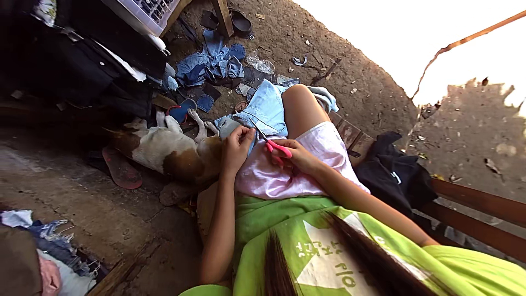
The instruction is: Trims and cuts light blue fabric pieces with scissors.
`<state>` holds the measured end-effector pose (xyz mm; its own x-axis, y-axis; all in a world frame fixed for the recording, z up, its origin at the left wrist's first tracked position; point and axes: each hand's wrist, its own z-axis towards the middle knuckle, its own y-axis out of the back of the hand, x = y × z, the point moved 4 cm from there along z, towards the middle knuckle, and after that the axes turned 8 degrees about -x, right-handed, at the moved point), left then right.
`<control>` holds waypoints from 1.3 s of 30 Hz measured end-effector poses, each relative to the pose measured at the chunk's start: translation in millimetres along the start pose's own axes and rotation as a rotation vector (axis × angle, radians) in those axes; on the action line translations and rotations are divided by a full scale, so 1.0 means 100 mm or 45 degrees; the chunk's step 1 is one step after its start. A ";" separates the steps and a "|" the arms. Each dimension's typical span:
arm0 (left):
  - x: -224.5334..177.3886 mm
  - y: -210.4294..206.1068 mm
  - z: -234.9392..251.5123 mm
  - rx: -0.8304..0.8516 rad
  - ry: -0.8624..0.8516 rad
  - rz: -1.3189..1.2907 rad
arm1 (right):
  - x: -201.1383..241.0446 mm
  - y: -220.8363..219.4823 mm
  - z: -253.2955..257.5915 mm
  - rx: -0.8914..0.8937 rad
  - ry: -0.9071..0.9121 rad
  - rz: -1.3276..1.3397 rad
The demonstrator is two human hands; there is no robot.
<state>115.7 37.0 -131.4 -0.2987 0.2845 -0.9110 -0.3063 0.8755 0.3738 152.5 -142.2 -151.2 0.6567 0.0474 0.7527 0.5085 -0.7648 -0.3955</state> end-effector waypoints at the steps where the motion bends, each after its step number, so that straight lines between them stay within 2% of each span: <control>1: 0.01 -0.01 -0.01 0.019 0.014 -0.008 | -0.01 0.00 0.01 0.008 -0.004 -0.003; 9: 0.07 -0.02 -0.12 0.107 0.228 -0.425 | 0.03 -0.06 0.02 0.021 -0.056 -0.108; 14: 0.11 -0.01 -0.09 0.188 0.314 -0.590 | -0.07 -0.05 -0.01 0.059 0.142 -0.107; 19: 0.13 0.05 -0.06 0.242 0.366 -0.621 | -0.06 -0.07 -0.04 0.122 0.085 -0.048; 23: 0.11 0.07 -0.06 0.337 0.385 -0.558 | 0.00 -0.13 -0.01 0.015 -0.035 -0.031; 27: 0.12 0.12 -0.02 0.398 0.391 -0.550 | -0.09 -0.09 0.00 0.122 0.080 -0.057; 31: 0.12 0.13 0.01 0.431 0.396 -0.571 | -0.15 -0.04 -0.08 0.098 0.211 -0.125; 36: 0.10 0.15 -0.06 0.418 0.431 -0.626 | -0.04 -0.15 -0.09 0.118 0.055 -0.097; 39: 0.05 0.13 -0.11 0.437 0.451 -0.655 | -0.06 -0.17 -0.05 0.108 0.044 0.012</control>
<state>100.2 45.8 -129.6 -0.4863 -0.2906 -0.8241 -0.2024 0.9549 -0.2173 137.2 -132.8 -146.5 0.6427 0.0169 0.7659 0.5487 -0.7079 -0.4448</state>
